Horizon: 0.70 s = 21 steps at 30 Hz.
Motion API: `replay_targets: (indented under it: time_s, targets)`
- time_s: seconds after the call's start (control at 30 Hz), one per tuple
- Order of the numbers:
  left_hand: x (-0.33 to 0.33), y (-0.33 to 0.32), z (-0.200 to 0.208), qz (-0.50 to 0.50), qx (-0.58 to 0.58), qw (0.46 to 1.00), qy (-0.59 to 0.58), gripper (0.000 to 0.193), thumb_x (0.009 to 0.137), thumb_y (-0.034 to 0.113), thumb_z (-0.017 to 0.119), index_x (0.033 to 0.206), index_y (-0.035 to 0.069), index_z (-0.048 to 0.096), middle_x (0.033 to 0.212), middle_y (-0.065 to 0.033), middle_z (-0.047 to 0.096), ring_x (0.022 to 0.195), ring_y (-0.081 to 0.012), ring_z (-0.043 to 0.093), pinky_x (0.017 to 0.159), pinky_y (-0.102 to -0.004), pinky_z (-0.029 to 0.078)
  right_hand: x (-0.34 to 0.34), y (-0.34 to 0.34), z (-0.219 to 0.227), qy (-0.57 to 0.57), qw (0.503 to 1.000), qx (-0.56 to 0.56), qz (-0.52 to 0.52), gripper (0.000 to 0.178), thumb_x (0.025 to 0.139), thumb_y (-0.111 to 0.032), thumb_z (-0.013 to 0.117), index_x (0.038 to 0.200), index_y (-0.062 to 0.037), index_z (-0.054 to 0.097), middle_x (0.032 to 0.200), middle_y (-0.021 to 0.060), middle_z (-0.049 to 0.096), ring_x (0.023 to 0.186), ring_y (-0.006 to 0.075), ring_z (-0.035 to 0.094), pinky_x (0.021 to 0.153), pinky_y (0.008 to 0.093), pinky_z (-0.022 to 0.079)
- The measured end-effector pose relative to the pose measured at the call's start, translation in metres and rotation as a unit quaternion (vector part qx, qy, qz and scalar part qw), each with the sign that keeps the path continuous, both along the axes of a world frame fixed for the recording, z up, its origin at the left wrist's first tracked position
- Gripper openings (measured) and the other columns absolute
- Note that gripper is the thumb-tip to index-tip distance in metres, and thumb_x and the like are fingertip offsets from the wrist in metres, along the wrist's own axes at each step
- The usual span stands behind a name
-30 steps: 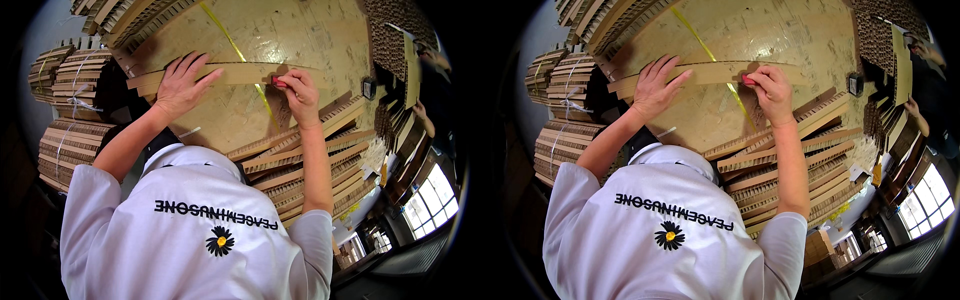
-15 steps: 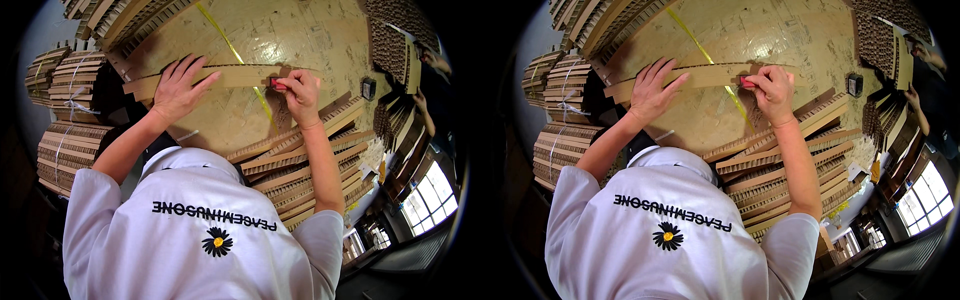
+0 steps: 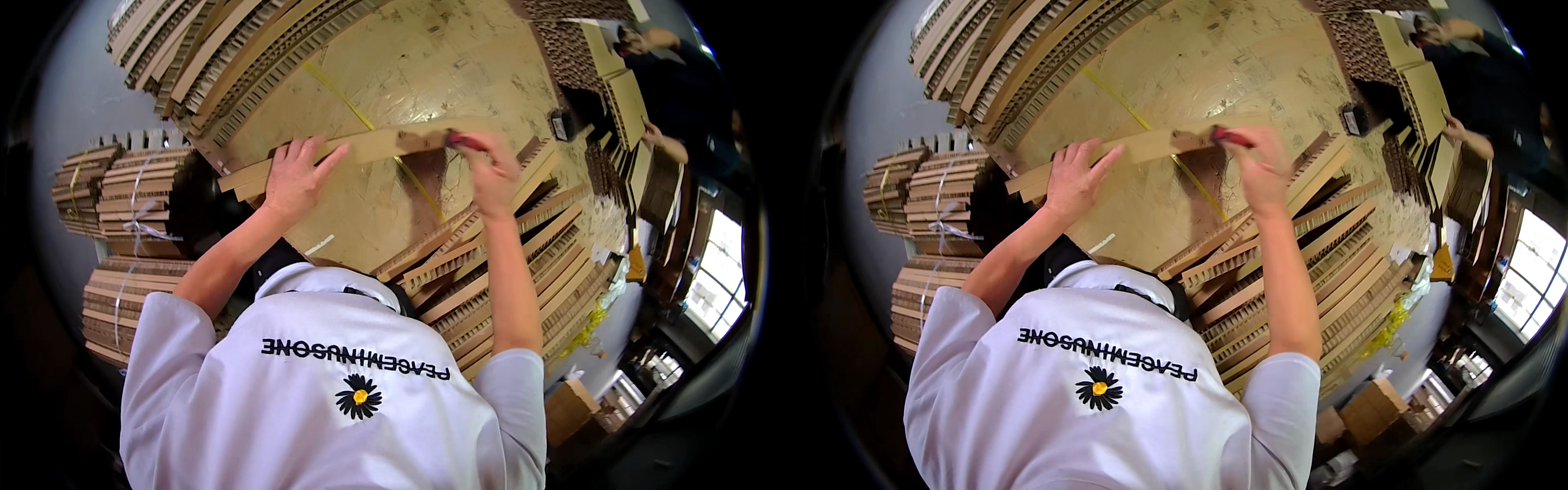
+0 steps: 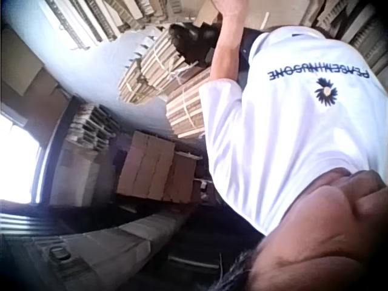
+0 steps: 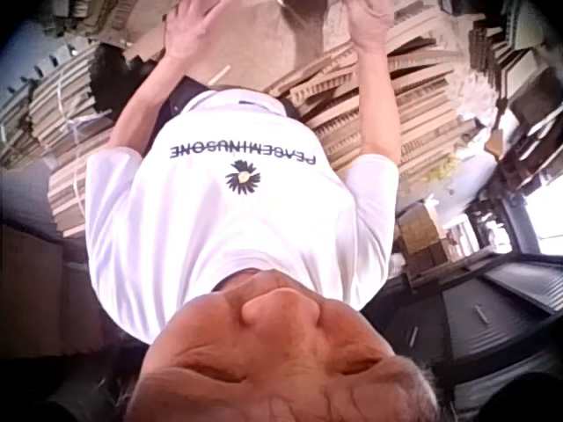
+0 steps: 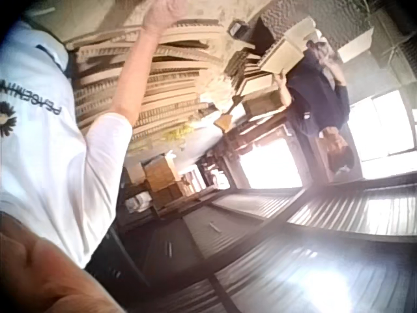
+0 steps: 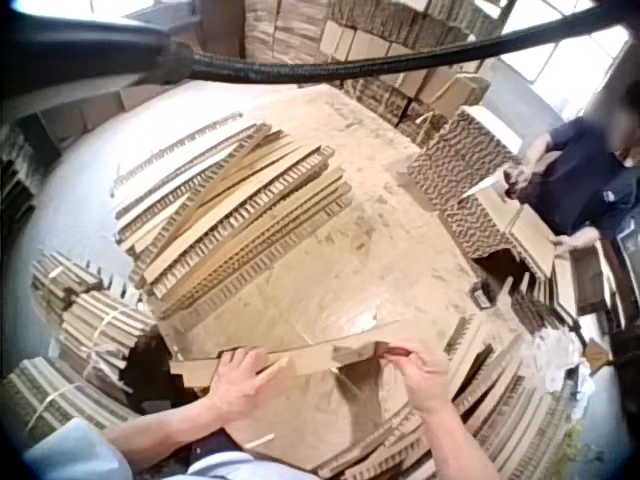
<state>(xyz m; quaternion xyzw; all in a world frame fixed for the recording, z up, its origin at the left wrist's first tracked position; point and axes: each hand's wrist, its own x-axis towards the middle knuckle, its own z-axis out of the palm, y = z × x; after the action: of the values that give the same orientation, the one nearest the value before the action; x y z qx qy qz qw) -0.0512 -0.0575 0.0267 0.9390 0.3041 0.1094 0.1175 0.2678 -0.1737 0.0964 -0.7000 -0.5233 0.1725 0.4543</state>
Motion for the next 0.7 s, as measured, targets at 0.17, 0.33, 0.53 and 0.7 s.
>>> replay_targets:
  time_s: [0.17, 0.33, 0.53, 0.7]
  targets:
    - [0.007, 0.083, 0.069, 0.093, 0.141, 0.977, -0.133, 0.053, 0.094, 0.018, 0.067, 0.145, 0.009, 0.056, 0.139, -0.0166, 0.06, 0.124, -0.035, 0.058, 0.104, -0.0463, 0.047, 0.029, -0.07, 0.072, 0.091, 0.97, 0.083, -0.211, 0.016, 0.095, -0.009, 0.077, 0.109, -0.0016, 0.072, 0.099, -0.0007, 0.069, 0.088, 0.0092, 0.061, 0.084, 0.024, 0.049]
    - [0.067, 0.047, 0.119, 0.028, 0.008, 0.987, -0.159, 0.054, 0.095, 0.025, 0.071, 0.141, 0.001, 0.056, 0.144, -0.0201, 0.058, 0.133, -0.035, 0.055, 0.112, -0.0459, 0.044, 0.042, -0.157, 0.084, 0.223, 0.918, 0.138, -0.297, 0.024, 0.098, -0.018, 0.076, 0.114, -0.0004, 0.071, 0.102, 0.0027, 0.072, 0.089, 0.0111, 0.063, 0.081, 0.0265, 0.052]
    - [0.127, -0.166, 0.072, -0.178, -0.248, 0.949, 0.078, 0.098, 0.085, 0.055, 0.077, 0.15, -0.006, 0.037, 0.134, -0.0248, 0.052, 0.125, -0.041, 0.052, 0.103, -0.0493, 0.05, 0.009, -0.205, 0.064, 0.285, 0.893, 0.117, -0.327, 0.023, 0.101, -0.019, 0.072, 0.115, -0.0009, 0.072, 0.102, 0.0023, 0.072, 0.085, 0.0095, 0.062, 0.077, 0.0258, 0.05]
    - [0.152, -0.199, 0.046, -0.124, -0.286, 0.941, 0.133, 0.111, 0.08, 0.041, 0.084, 0.158, -0.003, 0.017, 0.132, -0.0271, 0.05, 0.12, -0.0429, 0.055, 0.1, -0.0486, 0.053, -0.011, -0.213, 0.052, 0.277, 0.91, 0.061, -0.302, 0.022, 0.101, -0.019, 0.071, 0.114, -0.0014, 0.071, 0.101, 0.0025, 0.072, 0.084, 0.0091, 0.062, 0.077, 0.0249, 0.051]
